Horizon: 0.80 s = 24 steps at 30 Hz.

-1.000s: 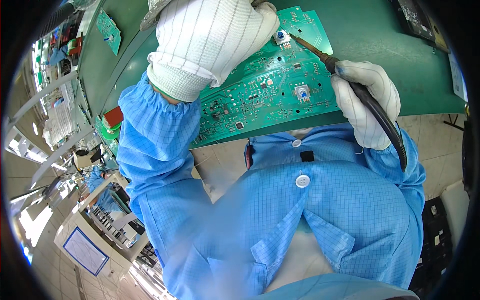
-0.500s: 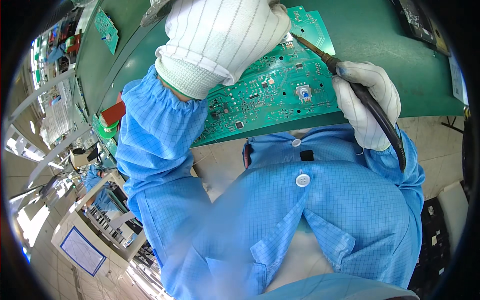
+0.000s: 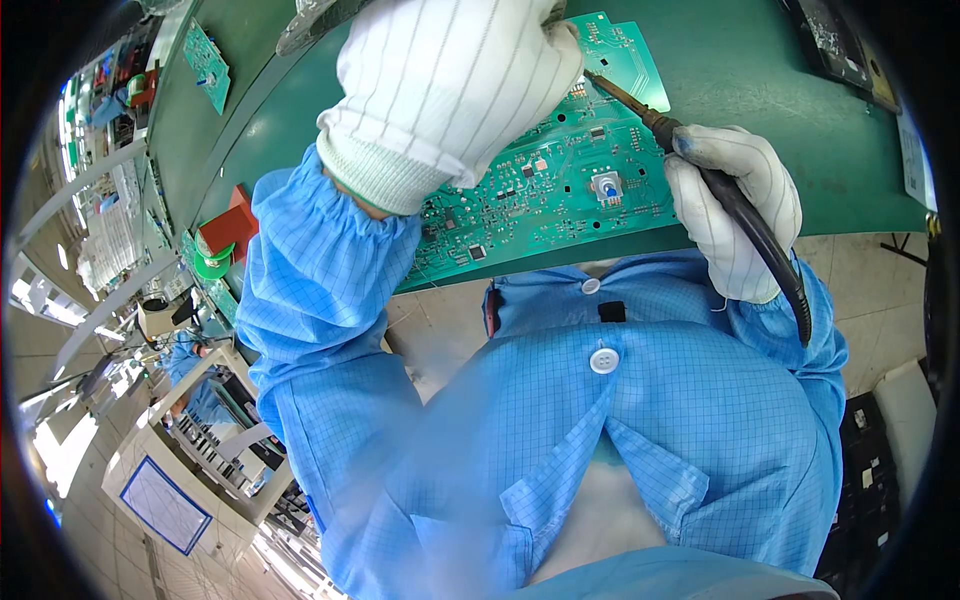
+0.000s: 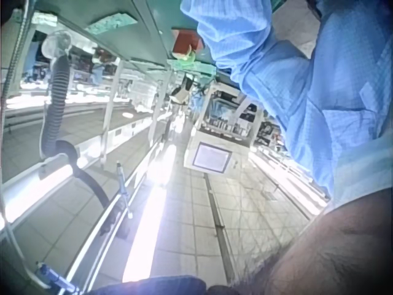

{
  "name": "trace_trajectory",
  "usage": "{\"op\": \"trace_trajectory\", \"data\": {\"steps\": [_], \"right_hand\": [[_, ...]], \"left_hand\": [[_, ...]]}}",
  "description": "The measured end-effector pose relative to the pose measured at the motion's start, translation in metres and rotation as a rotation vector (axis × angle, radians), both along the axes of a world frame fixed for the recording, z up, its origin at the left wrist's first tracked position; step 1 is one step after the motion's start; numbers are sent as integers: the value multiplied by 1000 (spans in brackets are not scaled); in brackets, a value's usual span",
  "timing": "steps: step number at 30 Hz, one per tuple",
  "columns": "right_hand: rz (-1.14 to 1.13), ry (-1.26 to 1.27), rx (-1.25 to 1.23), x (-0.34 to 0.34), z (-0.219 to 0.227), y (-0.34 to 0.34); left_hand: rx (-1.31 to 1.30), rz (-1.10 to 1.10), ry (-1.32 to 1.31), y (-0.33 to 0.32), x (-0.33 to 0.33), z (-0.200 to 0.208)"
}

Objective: Soldering components onto a printed circuit board at a manual assembly station.

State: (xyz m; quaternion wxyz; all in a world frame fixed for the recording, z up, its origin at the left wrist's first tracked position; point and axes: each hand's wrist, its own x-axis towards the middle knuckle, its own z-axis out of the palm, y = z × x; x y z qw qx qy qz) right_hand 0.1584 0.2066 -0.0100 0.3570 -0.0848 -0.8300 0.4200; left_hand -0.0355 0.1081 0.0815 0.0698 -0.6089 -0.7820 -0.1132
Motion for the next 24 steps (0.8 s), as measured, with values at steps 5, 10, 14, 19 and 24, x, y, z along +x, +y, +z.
{"op": "trace_trajectory", "data": {"steps": [5, 10, 14, 19, 24], "right_hand": [[-16, 12, 17, 0, -2, 1], [35, 3, 43, 0, -1, 2], [22, -5, 21, 0, -2, 0], [-29, 30, 56, -1, 2, 1], [-86, -14, -31, 6, 1, -2]], "left_hand": [[-91, 116, -132, -17, -14, -17], [-153, -85, -88, -20, -21, -25], [-246, 243, -341, -16, -21, -41], [-255, 221, -355, -13, -23, -41], [-245, 191, -293, -17, -21, -43]]}}
